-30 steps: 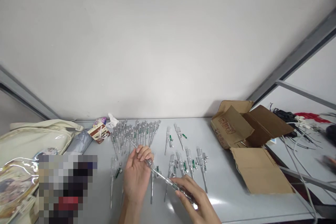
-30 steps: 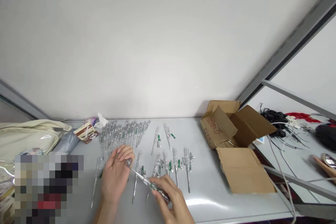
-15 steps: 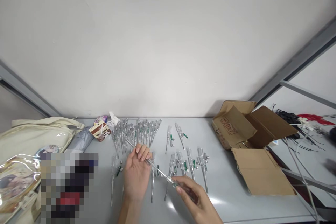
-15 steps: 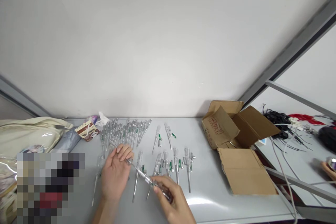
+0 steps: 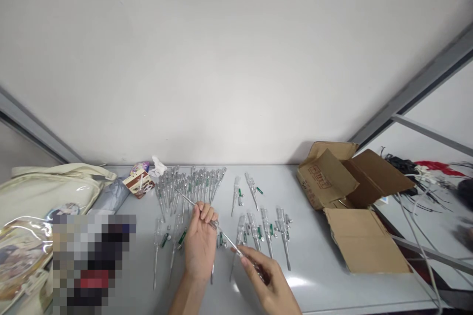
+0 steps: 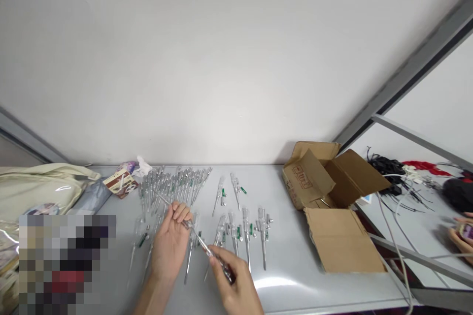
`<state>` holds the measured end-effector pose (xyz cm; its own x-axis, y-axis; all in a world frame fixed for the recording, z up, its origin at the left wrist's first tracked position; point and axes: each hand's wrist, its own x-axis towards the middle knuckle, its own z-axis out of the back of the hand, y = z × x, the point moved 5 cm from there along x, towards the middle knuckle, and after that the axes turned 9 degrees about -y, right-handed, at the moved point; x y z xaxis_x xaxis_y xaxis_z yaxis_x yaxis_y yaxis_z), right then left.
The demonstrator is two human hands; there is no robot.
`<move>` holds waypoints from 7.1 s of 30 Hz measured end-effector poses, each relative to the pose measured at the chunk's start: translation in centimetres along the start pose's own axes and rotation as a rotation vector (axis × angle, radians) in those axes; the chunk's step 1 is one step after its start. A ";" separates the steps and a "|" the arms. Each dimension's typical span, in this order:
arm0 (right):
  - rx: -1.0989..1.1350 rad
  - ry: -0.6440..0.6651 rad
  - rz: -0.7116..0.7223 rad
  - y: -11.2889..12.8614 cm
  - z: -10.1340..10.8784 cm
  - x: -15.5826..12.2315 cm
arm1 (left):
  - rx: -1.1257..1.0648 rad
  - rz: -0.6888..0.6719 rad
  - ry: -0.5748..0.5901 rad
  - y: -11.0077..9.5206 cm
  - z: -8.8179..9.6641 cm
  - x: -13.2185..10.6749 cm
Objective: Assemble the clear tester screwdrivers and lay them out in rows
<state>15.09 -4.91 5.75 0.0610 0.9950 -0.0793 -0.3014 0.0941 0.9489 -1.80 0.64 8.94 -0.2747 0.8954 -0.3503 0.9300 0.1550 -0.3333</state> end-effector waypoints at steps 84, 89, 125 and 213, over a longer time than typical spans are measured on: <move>-0.856 -0.106 0.727 5.9 -3.4 5.0 | 0.094 0.073 -0.298 1.5 0.4 4.3; -0.788 -0.054 0.567 5.6 -2.5 6.2 | 0.079 0.035 -0.323 1.2 0.9 5.0; -0.646 -0.115 0.507 0.3 -2.6 3.6 | 0.076 0.071 -0.473 -0.2 1.7 3.2; 1.140 0.134 -0.482 0.1 -6.2 12.1 | 1.063 -0.496 0.200 2.5 -1.4 1.6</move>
<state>9.92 7.40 3.04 -0.1820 0.8692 -0.4597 0.7260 0.4341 0.5334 0.47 3.05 8.74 -0.4167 0.8992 0.1336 0.0379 0.1640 -0.9857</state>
